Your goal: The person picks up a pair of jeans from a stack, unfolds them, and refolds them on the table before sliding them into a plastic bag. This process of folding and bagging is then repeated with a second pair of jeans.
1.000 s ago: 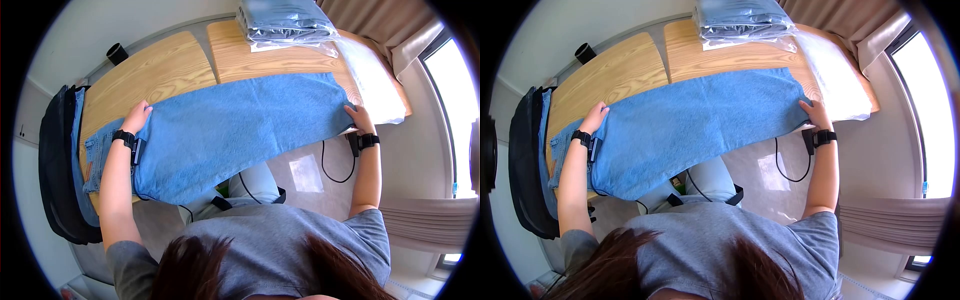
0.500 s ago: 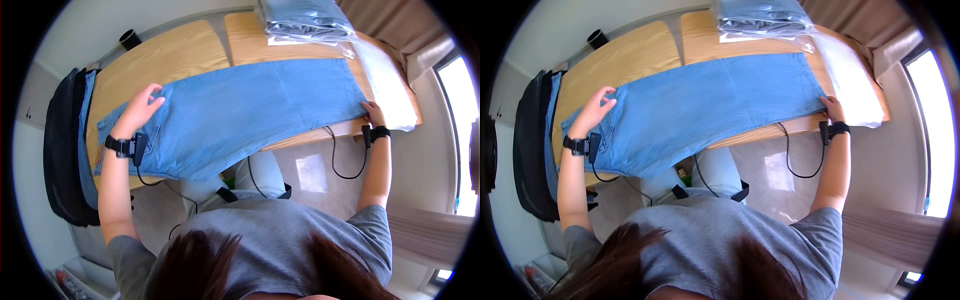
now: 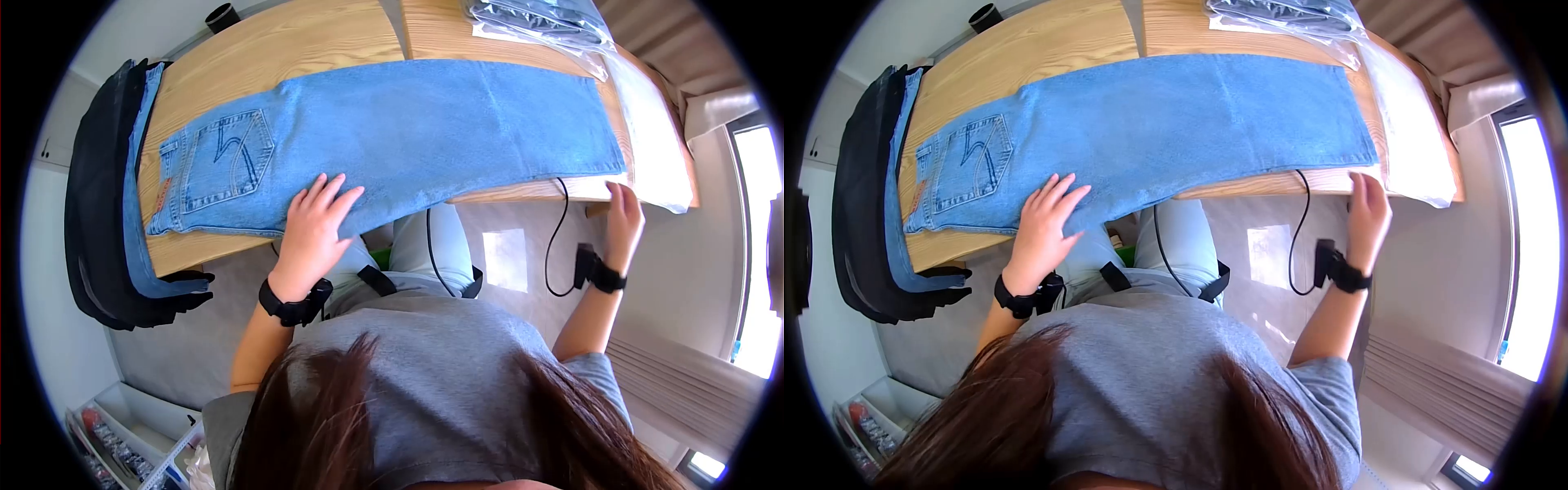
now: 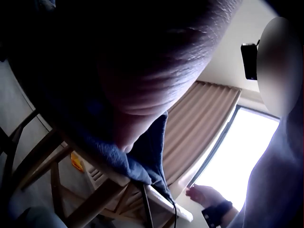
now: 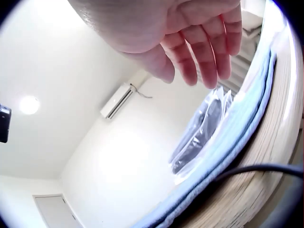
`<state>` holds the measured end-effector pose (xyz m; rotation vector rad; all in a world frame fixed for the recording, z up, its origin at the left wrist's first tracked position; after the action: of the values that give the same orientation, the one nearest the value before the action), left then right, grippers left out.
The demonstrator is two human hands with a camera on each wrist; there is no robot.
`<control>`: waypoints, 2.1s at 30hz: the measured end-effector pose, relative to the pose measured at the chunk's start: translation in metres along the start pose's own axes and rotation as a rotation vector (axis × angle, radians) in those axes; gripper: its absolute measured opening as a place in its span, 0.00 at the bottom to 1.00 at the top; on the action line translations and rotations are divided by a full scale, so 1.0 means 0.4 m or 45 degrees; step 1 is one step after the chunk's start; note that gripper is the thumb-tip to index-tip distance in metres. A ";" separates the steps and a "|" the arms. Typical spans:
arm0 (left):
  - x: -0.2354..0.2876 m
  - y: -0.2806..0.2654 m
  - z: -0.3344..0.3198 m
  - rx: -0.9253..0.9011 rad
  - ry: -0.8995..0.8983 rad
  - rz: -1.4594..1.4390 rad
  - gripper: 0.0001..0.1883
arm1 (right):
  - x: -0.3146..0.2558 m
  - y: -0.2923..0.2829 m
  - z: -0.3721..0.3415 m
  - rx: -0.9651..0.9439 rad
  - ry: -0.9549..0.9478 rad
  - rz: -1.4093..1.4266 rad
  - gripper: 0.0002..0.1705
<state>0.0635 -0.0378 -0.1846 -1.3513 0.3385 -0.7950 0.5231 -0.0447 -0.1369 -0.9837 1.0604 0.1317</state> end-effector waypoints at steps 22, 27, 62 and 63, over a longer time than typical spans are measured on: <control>-0.038 -0.040 0.018 0.323 -0.176 -0.518 0.24 | -0.225 0.122 -0.298 -0.546 -0.756 -0.253 0.08; -0.042 -0.039 0.021 0.331 -0.146 -0.673 0.26 | -0.366 0.468 -0.582 -1.112 -1.249 0.209 0.23; -0.300 -0.181 -0.258 -0.027 -0.368 0.470 0.33 | -0.305 0.516 -0.530 -0.603 -1.340 -0.488 0.37; -0.352 -0.178 -0.274 -0.092 -0.458 0.396 0.32 | -0.303 0.515 -0.532 -0.555 -1.372 -0.480 0.35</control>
<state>-0.1274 -0.0236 -0.1723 -1.4353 0.2845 -0.2759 0.2087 -0.0371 -0.1956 -1.2479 -0.1585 0.5273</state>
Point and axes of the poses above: each hand's wrist, its own z-axis towards the middle knuckle, its own y-axis out of the palm, x = y × z, the point moved 8 cm from there along z, towards the middle knuckle, and after that the axes turned 14 degrees about y, right-handed, at the moved point
